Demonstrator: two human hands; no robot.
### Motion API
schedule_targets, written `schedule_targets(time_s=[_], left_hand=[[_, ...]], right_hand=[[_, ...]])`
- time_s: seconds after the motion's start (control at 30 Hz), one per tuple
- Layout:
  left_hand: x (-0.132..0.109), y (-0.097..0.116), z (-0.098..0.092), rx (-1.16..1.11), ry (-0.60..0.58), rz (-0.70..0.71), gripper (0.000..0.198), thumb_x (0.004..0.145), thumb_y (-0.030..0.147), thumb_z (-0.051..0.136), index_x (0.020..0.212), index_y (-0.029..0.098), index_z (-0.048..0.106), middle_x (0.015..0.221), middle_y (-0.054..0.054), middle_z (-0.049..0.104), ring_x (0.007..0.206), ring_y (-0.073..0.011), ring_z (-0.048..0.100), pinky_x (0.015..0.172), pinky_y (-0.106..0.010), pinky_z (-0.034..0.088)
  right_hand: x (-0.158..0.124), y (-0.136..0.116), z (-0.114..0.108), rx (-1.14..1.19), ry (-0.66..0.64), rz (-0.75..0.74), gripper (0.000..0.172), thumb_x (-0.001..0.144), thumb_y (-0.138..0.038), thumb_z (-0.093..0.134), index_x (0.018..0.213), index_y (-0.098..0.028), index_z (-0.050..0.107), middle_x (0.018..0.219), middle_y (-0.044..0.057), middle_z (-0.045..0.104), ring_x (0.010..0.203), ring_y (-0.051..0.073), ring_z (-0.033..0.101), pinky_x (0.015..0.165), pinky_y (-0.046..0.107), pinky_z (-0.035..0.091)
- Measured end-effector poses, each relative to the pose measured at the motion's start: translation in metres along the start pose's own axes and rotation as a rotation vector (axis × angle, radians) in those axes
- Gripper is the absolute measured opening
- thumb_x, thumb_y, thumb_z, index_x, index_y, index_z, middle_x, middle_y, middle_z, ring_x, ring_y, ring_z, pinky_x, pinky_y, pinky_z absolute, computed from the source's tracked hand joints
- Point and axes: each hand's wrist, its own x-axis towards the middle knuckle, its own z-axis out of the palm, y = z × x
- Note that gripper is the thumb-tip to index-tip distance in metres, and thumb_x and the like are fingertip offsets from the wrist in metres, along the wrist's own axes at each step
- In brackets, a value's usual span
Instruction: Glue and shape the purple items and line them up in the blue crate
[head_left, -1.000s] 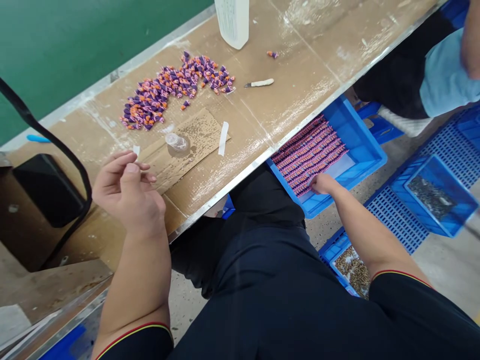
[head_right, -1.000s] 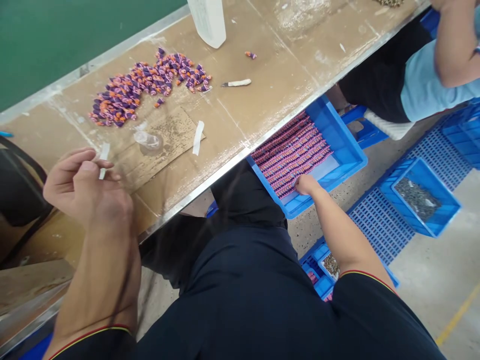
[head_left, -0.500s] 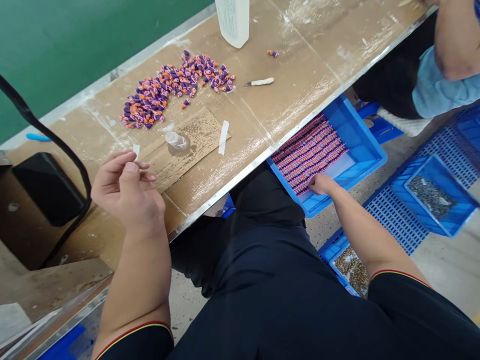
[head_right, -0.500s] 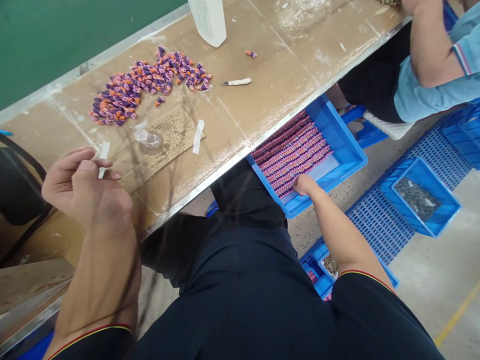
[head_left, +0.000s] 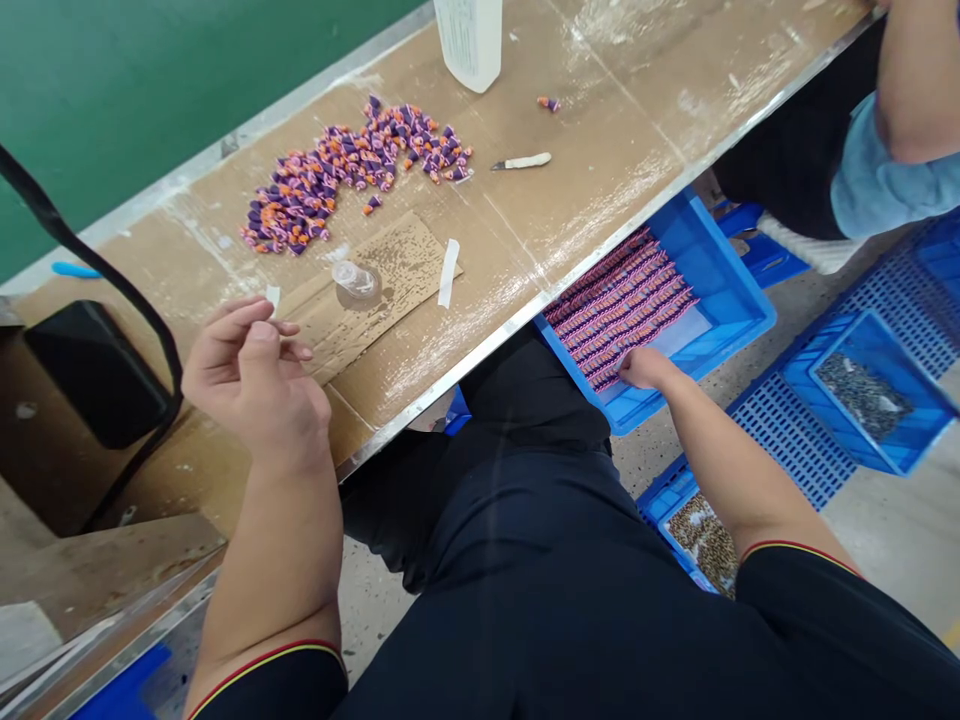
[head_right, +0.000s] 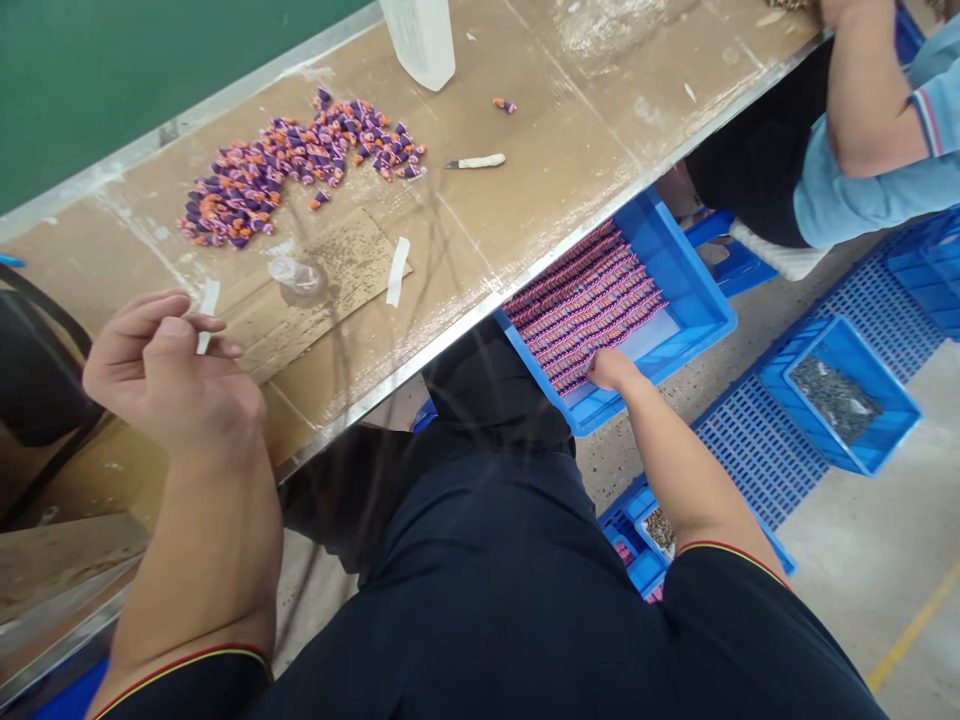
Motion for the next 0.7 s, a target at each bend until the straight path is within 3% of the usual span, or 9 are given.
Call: schedule_targets(time_s=[0.43, 0.7], left_hand=[[0.000, -0.010, -0.009, 0.074, 0.006, -0.030, 0.027, 0.065, 0.026, 0.062, 0.086, 0.013, 0.073, 0.103, -0.011, 0.070, 0.066, -0.0106, 0.057, 0.045, -0.021, 0.031], [-0.001, -0.005, -0.007, 0.026, -0.018, -0.022, 0.029, 0.063, 0.029, 0.066, 0.086, 0.013, 0.073, 0.103, -0.012, 0.069, 0.066, -0.0104, 0.057, 0.045, -0.020, 0.031]], right_hand=[[0.002, 0.001, 0.005, 0.054, -0.008, -0.009, 0.038, 0.104, -0.019, 0.056, 0.115, -0.014, 0.091, 0.095, 0.013, 0.088, 0.094, 0.025, 0.081, 0.081, 0.028, 0.052], [-0.002, 0.003, 0.000, 0.035, 0.014, -0.001, 0.038, 0.103, -0.018, 0.056, 0.116, -0.016, 0.091, 0.109, 0.015, 0.089, 0.106, 0.028, 0.082, 0.087, 0.031, 0.055]])
